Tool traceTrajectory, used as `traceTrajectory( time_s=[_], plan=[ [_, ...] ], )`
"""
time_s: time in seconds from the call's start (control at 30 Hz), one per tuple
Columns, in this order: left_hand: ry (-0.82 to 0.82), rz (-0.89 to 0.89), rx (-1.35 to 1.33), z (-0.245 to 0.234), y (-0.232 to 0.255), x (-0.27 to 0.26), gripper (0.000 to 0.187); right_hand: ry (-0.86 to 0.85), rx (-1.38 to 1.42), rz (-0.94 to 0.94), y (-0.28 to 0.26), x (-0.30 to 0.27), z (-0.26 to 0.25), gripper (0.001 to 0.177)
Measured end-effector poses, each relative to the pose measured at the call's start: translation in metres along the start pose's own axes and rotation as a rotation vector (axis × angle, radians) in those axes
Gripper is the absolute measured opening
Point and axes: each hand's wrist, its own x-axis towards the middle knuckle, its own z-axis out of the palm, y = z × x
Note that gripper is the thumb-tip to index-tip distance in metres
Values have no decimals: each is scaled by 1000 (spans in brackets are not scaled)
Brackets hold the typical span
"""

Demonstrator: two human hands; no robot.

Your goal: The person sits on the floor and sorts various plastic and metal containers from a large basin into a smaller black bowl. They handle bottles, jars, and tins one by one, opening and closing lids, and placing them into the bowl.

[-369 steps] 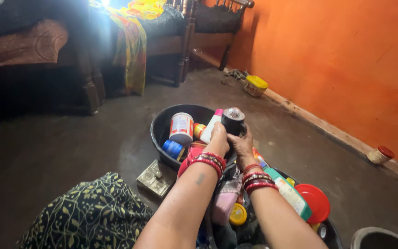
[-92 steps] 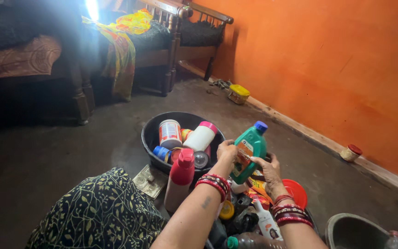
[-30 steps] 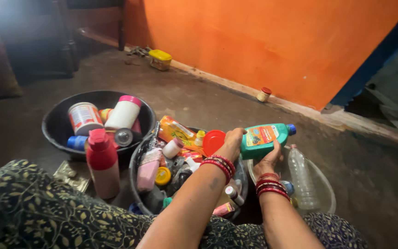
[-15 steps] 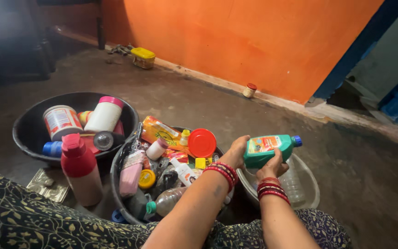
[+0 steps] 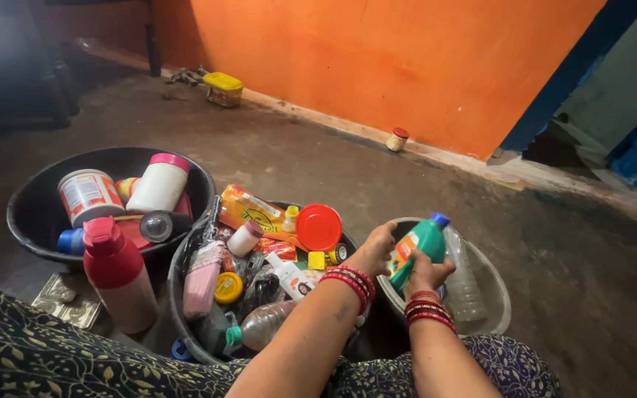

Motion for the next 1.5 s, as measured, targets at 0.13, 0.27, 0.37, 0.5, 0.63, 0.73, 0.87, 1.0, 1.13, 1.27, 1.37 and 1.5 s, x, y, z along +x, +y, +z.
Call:
traceTrajectory(
  time_s=[0.13, 0.27, 0.37, 0.5, 0.63, 0.73, 0.87, 1.0, 1.13, 1.27, 1.37, 1.5],
  plan=[
    [-9, -17, -105, -7, 3, 2, 87, -94, 33, -23, 35, 30, 8, 81],
    [-16, 13, -34, -16, 3, -3, 88, -58, -83, -83, 54, 38, 8, 73],
    [66, 15, 37, -20, 7, -14, 85, -53, -96, -88, 53, 34, 9, 73],
    [70, 43, -16, -33, 9, -15, 84, -116, -20, -101, 52, 31, 16, 72],
    [62, 27, -104, -59, 12, -2, 86, -145, -27, -60, 52, 29, 28, 74],
    [125, 35, -64, -83, 26, -2, 83, -154, -48, -86, 47, 18, 35, 73],
    [138, 132, -43, -118, 56, -24, 84, -136, -171, -101, 34, 2, 52, 69],
    [198, 176, 18, -143, 90, -64, 83, -210, -179, -136, 40, -7, 69, 66],
    [254, 215, -8, -173, 107, -108, 80, -448, -214, -172, 58, -8, 88, 53],
    [284, 239, -96, -210, 105, -127, 78, -570, -212, -111, 52, -34, 109, 51],
    [299, 266, -149, -239, 92, -124, 77, -658, -249, -14, 37, -58, 117, 50],
    [268, 262, -179, -270, 81, -114, 76, -786, -255, 89, 17, -89, 128, 46]
  ],
)
